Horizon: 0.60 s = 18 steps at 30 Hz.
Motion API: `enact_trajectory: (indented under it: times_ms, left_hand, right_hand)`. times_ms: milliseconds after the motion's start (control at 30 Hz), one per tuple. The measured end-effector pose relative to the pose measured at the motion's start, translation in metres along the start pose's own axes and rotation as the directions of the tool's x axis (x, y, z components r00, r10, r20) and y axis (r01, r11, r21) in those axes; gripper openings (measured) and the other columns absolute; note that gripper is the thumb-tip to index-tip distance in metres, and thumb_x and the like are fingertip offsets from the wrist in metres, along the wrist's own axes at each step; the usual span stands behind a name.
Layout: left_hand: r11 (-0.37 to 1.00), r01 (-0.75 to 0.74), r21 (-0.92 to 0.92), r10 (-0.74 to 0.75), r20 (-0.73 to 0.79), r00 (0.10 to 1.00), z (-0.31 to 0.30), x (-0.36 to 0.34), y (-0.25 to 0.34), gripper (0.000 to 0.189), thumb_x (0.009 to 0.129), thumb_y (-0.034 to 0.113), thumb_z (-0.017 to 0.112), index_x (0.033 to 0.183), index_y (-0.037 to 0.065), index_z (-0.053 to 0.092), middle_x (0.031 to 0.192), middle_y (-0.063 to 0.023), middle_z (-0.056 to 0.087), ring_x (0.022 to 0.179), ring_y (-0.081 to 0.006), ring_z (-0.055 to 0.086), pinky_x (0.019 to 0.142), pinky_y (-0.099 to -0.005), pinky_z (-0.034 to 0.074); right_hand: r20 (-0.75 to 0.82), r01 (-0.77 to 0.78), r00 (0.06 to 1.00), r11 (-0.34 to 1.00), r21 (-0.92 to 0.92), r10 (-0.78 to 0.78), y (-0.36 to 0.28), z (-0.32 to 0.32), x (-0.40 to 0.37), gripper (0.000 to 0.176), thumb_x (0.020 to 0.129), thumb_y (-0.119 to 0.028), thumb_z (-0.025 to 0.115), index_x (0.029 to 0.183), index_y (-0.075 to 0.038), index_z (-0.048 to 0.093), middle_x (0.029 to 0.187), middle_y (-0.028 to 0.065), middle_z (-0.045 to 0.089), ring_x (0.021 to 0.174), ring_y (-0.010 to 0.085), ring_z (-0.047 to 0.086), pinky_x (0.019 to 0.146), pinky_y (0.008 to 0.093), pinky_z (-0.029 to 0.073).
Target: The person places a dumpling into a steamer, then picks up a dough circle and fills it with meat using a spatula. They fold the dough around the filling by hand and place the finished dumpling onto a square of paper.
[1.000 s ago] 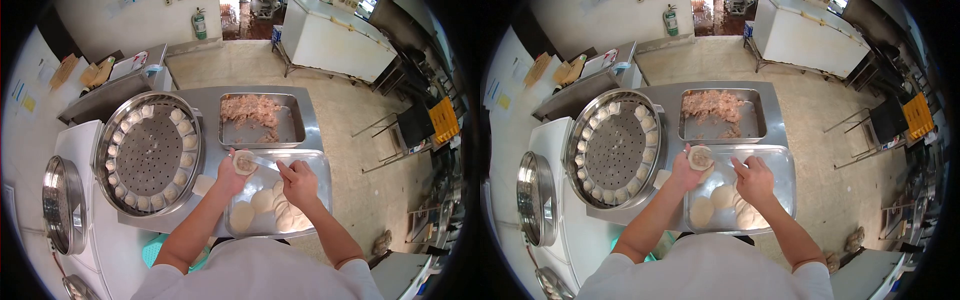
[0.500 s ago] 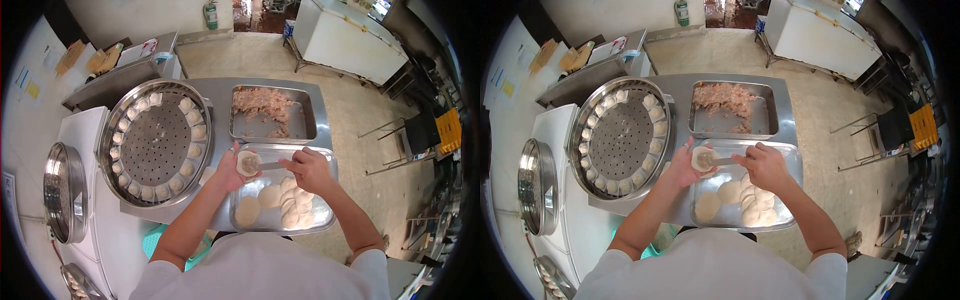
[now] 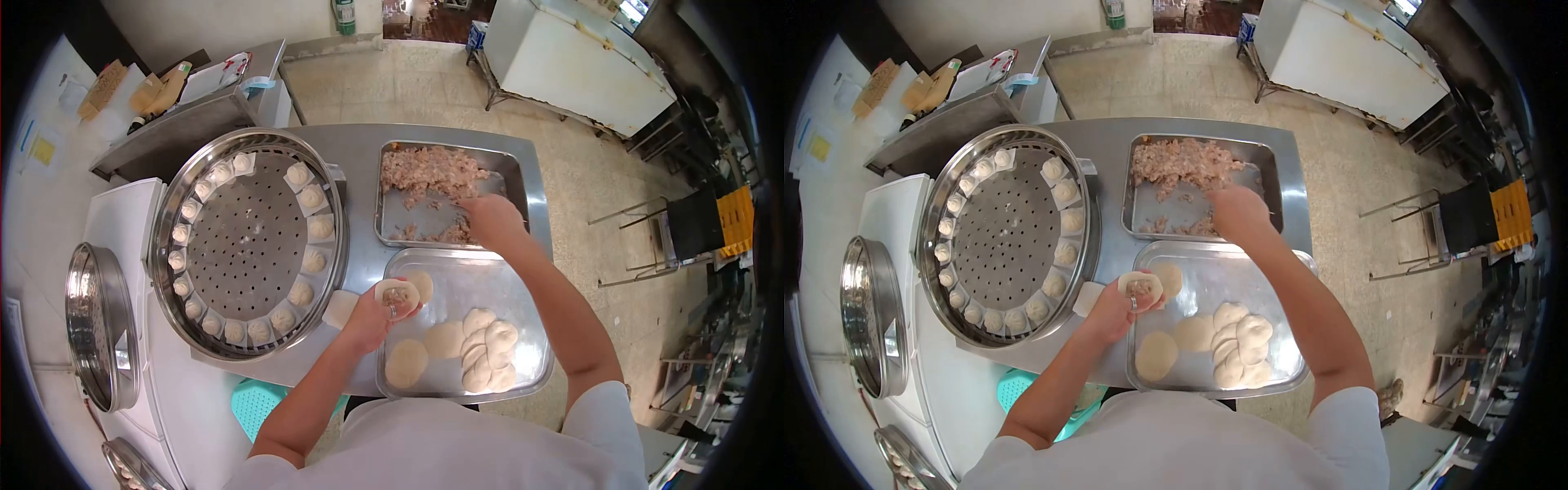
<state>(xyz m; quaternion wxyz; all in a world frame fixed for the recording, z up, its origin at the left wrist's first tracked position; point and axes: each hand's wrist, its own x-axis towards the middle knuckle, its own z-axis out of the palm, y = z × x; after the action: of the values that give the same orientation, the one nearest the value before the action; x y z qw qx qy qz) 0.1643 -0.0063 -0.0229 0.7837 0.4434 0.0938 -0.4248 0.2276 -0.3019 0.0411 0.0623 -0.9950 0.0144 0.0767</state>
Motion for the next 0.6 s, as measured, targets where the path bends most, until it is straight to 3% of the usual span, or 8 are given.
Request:
enact_trajectory:
  times_ms: [100,200,300,367,467,600]
  left_hand:
    - [1.000,0.026,-0.006,-0.026,-0.062,0.998,0.002,0.001,0.002,0.048,0.093,-0.006,0.066,0.137,0.000,0.049,0.126,-0.0168,0.063,0.111,-0.0311,0.069,0.101,-0.0417,0.058]
    - [0.999,0.029,-0.044,-0.033,-0.087,0.996,-0.004,0.004,0.004,0.047,0.093,-0.003,0.067,0.137,0.001,0.050,0.126,-0.0154,0.063,0.112,-0.0307,0.069,0.102,-0.0415,0.058]
    - [0.992,0.012,-0.124,-0.019,-0.054,0.998,-0.016,0.004,0.002,0.051,0.092,0.004,0.074,0.138,0.003,0.050,0.126,-0.0128,0.064,0.114,-0.0303,0.068,0.103,-0.0400,0.057]
    - [0.983,0.015,-0.180,-0.018,-0.016,1.000,-0.027,0.010,-0.002,0.053,0.091,0.005,0.075,0.138,0.004,0.051,0.127,-0.0124,0.063,0.114,-0.0301,0.068,0.103,-0.0394,0.056]
    - [0.999,0.002,-0.037,-0.004,-0.064,0.998,-0.019,0.009,0.001,0.054,0.090,0.005,0.077,0.137,0.004,0.052,0.127,-0.0124,0.064,0.115,-0.0298,0.068,0.103,-0.0390,0.056]
    - [1.000,-0.007,-0.023,0.006,-0.038,0.999,-0.017,0.008,0.005,0.054,0.089,0.003,0.076,0.137,0.003,0.051,0.126,-0.0126,0.066,0.115,-0.0293,0.068,0.102,-0.0388,0.056]
  right_hand:
    - [0.032,0.031,0.999,0.999,-0.029,-0.030,-0.007,0.008,0.029,0.028,0.084,-0.008,0.063,0.109,-0.010,0.077,0.106,0.0185,0.074,0.103,0.0353,0.072,0.087,0.0457,0.059]
    - [0.175,0.000,0.985,0.998,-0.055,0.010,-0.013,-0.002,0.034,0.020,0.085,-0.010,0.064,0.099,-0.010,0.078,0.101,0.0178,0.075,0.099,0.0359,0.073,0.083,0.0467,0.060]
    - [0.241,0.041,0.970,0.996,-0.082,-0.020,-0.007,0.008,0.029,0.021,0.084,-0.013,0.066,0.100,-0.014,0.080,0.101,0.0171,0.075,0.099,0.0350,0.073,0.085,0.0462,0.059]
    - [0.270,0.047,0.962,0.999,-0.007,-0.044,-0.008,0.009,0.022,0.024,0.084,-0.014,0.066,0.104,-0.016,0.080,0.101,0.0160,0.075,0.098,0.0345,0.073,0.086,0.0459,0.059]
    - [0.274,0.052,0.960,0.998,0.039,-0.061,-0.004,0.016,0.021,0.027,0.084,-0.016,0.067,0.108,-0.020,0.080,0.101,0.0142,0.076,0.097,0.0339,0.073,0.086,0.0454,0.059]
    - [0.246,0.104,0.962,0.993,0.060,-0.115,0.001,0.019,0.021,0.024,0.084,-0.018,0.069,0.105,-0.021,0.081,0.099,0.0126,0.076,0.095,0.0336,0.073,0.083,0.0461,0.059]
